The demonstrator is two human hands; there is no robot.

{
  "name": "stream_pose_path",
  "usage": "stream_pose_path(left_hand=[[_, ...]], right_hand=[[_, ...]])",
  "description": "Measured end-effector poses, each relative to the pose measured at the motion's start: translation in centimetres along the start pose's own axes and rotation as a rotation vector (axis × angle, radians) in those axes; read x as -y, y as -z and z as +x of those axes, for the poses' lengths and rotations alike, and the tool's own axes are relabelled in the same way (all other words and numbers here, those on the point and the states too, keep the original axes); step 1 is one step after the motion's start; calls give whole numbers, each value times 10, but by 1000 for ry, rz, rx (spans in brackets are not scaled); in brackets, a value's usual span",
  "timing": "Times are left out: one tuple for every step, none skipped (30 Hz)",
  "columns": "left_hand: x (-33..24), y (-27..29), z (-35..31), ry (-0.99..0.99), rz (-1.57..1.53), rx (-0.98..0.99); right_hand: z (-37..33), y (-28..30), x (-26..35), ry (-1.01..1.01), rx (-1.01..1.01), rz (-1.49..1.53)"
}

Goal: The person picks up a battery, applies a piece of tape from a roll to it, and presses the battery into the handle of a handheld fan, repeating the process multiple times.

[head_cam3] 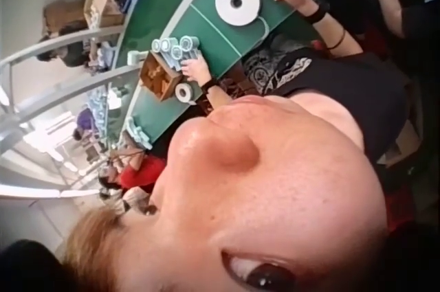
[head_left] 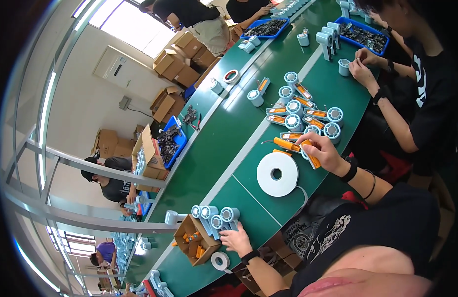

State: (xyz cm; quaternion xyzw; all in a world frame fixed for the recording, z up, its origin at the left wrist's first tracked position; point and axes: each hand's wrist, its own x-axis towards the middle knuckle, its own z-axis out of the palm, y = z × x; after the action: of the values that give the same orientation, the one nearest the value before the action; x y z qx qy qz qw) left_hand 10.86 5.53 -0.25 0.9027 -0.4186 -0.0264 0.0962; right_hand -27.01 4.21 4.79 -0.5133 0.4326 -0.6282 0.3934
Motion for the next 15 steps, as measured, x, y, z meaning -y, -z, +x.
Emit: stream_pose_path(left_hand=[[2,12,-1,-104,-1,-26],[0,19,2,-212,-11,-40],[-6,22,10,-322,-22,-54],[3,29,20,-295,-21,-54],[10,39,37,-633,-9,-9],[13,52,51,-990,1,38],[14,59,57,-1348,12,87],[13,60,57,-1344,13,87],[11,59,58,-1386,158,128],[6,58,65,-1424,312,165],[2,59,71,-1456,467,202],[-2,60,76,-1455,475,195],[-5,63,80,-1465,435,201],[-8,63,85,-1476,389,211],[-13,62,86,-1494,341,220]], right_hand=[[-3,4,-1,-5,-13,12],[-3,9,-4,-12,-31,10],[-2,16,-8,-20,-50,9],[3,7,-6,-26,-23,12],[6,4,-15,-3,-29,1],[7,1,-13,25,-53,-13],[6,-1,-11,53,-78,-26],[4,-2,-9,52,-75,-24],[1,-1,-4,26,-54,-39],[2,-2,-4,3,-34,-47],[2,-3,-5,-19,-15,-55],[2,-5,-7,-14,-17,-47],[0,-7,-9,-3,-23,-55],[-1,-9,-11,6,-31,-69],[-4,-9,-10,15,-43,-85]])
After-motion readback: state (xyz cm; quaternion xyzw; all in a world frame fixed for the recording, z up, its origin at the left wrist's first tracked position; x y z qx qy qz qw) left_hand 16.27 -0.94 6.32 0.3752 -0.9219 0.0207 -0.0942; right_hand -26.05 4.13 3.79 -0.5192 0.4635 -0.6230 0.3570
